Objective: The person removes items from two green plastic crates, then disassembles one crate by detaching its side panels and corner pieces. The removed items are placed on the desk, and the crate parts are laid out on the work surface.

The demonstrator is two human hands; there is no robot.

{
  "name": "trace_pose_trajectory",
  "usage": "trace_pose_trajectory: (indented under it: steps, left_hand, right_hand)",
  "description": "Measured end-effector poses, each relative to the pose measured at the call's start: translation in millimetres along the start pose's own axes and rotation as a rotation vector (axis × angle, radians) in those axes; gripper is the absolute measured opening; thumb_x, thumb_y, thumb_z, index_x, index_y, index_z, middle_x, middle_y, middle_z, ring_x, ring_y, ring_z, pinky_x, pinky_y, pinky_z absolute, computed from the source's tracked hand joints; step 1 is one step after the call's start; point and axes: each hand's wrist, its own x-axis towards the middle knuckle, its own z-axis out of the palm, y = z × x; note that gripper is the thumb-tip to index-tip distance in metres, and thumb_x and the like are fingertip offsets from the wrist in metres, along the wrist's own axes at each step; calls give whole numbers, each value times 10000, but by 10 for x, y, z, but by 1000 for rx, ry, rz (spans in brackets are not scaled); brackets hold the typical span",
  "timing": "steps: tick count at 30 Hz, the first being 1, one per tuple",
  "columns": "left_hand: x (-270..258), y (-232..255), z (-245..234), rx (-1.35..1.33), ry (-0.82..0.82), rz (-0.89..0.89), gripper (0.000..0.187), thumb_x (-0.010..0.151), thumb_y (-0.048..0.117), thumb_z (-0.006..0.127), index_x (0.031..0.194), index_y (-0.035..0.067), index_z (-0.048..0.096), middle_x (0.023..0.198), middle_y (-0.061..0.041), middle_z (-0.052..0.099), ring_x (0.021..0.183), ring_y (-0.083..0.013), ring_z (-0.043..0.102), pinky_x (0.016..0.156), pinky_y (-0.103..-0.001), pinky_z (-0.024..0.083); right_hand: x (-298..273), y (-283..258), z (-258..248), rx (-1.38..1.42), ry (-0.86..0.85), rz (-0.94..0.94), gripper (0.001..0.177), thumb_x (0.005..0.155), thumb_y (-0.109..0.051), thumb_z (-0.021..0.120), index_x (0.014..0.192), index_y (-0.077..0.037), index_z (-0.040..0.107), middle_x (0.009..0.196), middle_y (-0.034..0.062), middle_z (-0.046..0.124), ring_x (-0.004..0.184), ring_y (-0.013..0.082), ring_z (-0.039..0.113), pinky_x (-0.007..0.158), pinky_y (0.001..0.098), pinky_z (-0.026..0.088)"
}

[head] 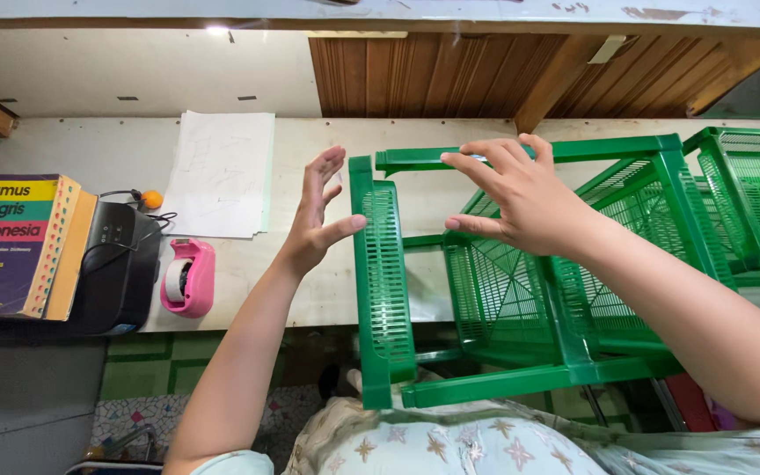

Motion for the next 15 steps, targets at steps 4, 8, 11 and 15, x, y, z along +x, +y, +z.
trace_pose_trajectory:
  steps: [4, 8, 11, 15]
  left_hand:
    - [-239, 43, 145, -87, 55, 9, 1092, 775, 520, 750, 1622, 101, 202, 1691, -186, 274, 1628, -343, 207, 1288, -545, 217]
    - [-559, 42, 275, -161, 137, 34, 1037, 817, 579, 696, 1605, 89, 233, 1671, -189, 293, 1628, -335, 215, 1303, -540, 231]
    - [-848, -15, 428, -246, 200, 53, 1041, 837, 637, 682, 1594, 65, 253, 1650, -192, 309, 1617, -333, 224, 1306, -536, 213]
    - [-1208, -121, 636, -330, 249, 64, 1107, 848, 753, 630, 1590, 23, 254, 1643, -183, 310, 1587, -307, 250, 1307, -510, 206]
  right_hand:
    - [-361, -42, -227, 22, -10, 8, 734, 922, -618, 589, 1486, -158, 496, 1437, 169, 502, 1350, 387, 446, 1154, 619, 191]
    - [-769, -87, -427, 48, -19, 6, 701, 895, -580, 624, 1456, -177, 507, 1411, 134, 515, 1329, 346, 482, 1174, 616, 195]
    - [-1109, -87, -550, 87, 1, 21, 664, 884, -539, 651, 1435, -188, 535, 1424, 140, 519, 1315, 340, 495, 1180, 611, 194]
    - [-1537, -43, -633, 175, 69, 77, 604, 877, -452, 685, 1403, -175, 579, 1424, 121, 555, 1289, 306, 526, 1205, 586, 202]
